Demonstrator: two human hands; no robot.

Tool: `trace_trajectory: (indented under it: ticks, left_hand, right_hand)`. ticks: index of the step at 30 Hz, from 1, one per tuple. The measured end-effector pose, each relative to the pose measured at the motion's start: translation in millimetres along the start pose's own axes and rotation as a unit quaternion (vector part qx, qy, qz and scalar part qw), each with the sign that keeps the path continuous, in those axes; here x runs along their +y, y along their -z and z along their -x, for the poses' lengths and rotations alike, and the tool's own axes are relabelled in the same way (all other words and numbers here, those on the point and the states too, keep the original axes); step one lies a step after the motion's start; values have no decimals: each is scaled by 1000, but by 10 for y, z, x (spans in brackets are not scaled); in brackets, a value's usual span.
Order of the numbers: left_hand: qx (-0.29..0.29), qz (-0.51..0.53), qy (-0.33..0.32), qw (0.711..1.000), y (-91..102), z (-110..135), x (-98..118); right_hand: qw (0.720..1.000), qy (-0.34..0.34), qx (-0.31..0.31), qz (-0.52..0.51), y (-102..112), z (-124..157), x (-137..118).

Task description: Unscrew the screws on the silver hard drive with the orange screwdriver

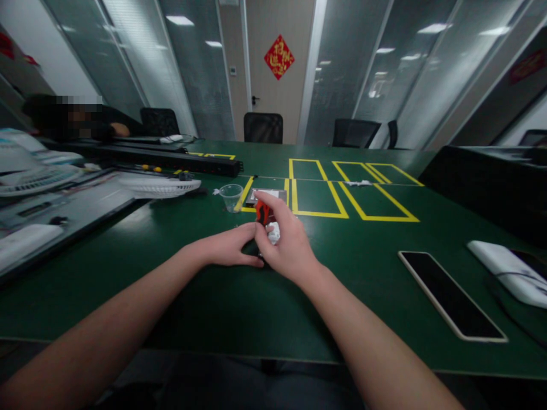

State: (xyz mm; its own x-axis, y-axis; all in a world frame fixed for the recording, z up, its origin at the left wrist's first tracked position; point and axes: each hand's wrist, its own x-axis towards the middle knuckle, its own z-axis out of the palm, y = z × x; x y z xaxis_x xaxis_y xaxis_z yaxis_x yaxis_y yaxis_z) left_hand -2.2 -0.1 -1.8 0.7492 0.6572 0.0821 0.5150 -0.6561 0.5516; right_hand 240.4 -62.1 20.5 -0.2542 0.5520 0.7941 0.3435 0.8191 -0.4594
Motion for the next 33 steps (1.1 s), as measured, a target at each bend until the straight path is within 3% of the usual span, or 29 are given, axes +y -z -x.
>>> trace_trajectory:
  ticks: [8, 18, 25, 33]
  left_hand:
    - [3, 1, 4, 1000, -12, 3, -28]
    - [5, -3, -13, 1000, -9, 3, -23]
    - [10, -3, -10, 1000, -20, 2, -34]
    - [-3, 0, 4, 1000, 12, 6, 23]
  right_hand:
    - [999, 37, 9, 37, 55, -58, -29]
    - [1000, -14, -7, 6, -4, -9, -12]
    - [999, 5, -5, 40, 39, -41, -23]
    - [1000, -13, -14, -7, 2, -2, -13]
